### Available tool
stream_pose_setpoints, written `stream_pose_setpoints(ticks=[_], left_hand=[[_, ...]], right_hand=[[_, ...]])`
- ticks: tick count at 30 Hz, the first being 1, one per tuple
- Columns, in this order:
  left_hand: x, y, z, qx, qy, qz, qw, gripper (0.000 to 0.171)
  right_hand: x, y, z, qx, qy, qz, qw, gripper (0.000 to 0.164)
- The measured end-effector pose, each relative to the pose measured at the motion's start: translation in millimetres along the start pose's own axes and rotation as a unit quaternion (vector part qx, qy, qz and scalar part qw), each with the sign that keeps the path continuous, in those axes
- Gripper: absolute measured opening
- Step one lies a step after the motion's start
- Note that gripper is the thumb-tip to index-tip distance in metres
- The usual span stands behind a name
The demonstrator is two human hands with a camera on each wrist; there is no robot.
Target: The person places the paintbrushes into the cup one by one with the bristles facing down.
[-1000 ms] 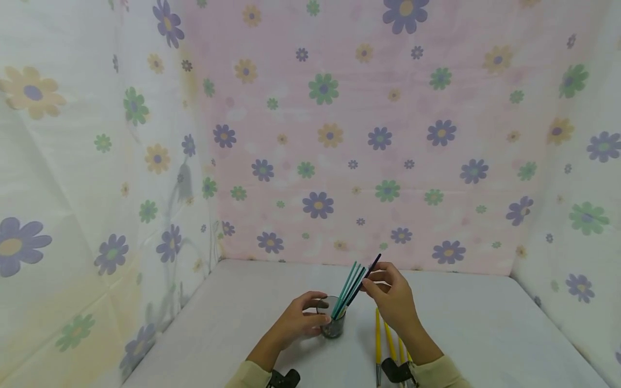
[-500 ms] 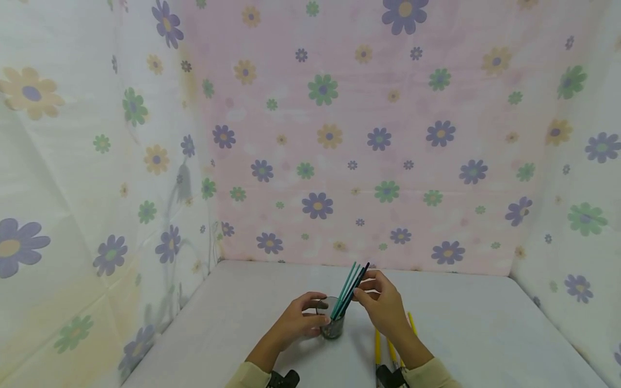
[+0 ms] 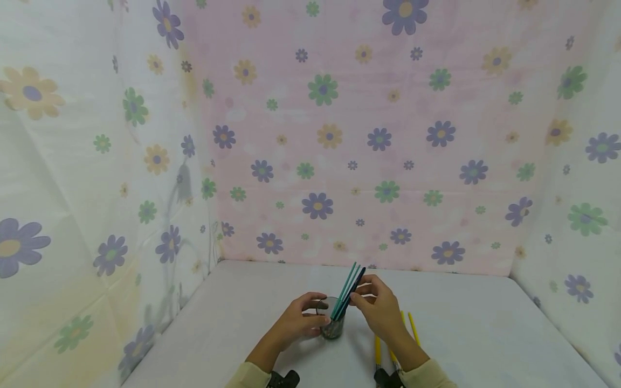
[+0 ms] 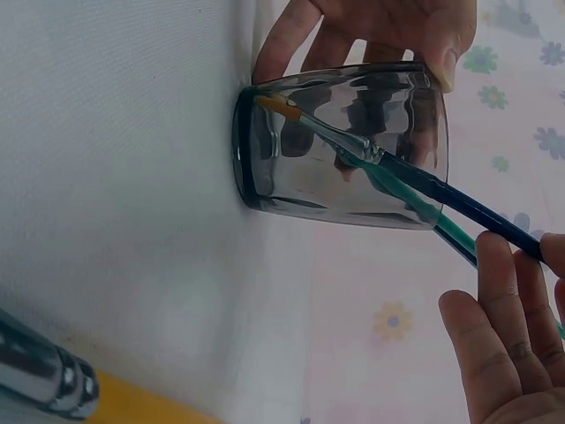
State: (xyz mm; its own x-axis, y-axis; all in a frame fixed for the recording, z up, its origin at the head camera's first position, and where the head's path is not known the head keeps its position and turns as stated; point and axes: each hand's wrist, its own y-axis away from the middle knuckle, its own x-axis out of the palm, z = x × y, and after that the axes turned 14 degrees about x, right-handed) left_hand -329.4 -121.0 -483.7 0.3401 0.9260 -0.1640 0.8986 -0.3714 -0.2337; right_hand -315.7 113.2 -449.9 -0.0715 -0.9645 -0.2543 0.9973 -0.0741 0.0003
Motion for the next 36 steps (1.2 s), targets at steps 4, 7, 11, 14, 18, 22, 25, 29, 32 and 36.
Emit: stream_pose_setpoints(ticks=[4,7,11,14,18,22,25,29,32,36], left_hand=[[0.7,0.8,-1.2,-0.001,-0.003,-0.002,1.0,0.061],[1.0,1.0,-1.5,-0.002,-0.006,-0.003,1.0,0.061],[0.9,0.9,-1.3,-0.003,-0.007,-0.003,1.0,0.061],[0.9,0.3,-1.2,-0.005,-0.005,-0.002,1.0,0.061],[-0.3,-0.2,-0.3,-0.005,0.001,-0.001,1.0,0.062],[-1.5,0.3,2.7,-0.008,0.006,-0.003,0.9999,0.062],[-1.3,0.7,5.1,-0.007,0.007,-0.006,0.9999,0.062],[-1.1,-0.1,6.9,-0.004,0.008,-0.006,0.9999,0.063],[-0.9,-0.6,5.7,-0.003,0.006,-0.004,1.0,0.063],[-0.7,-0.1,2.3,0.0,0.004,0.0,1.0,0.063]], right_hand=[[0,0,0,0.001,0.01,-0.004,1.0,0.028],[1,0,0,0.002,0.012,-0.003,1.0,0.028],[0,0,-1,0.003,0.015,-0.003,1.0,0.028],[-1,-1,-1,0.002,0.023,-0.006,1.0,0.028],[-1,-3,-1,0.003,0.033,-0.011,0.999,0.03],[-1,-3,-2,0.001,0.045,-0.01,0.999,0.032],[-5,-3,-3,-0.007,0.053,-0.006,0.999,0.031],[-14,-1,-3,-0.014,0.065,-0.003,0.998,0.03],[-21,1,-2,-0.012,0.078,-0.004,0.997,0.029],[-29,1,-3,0.002,0.097,-0.004,0.995,0.028]])
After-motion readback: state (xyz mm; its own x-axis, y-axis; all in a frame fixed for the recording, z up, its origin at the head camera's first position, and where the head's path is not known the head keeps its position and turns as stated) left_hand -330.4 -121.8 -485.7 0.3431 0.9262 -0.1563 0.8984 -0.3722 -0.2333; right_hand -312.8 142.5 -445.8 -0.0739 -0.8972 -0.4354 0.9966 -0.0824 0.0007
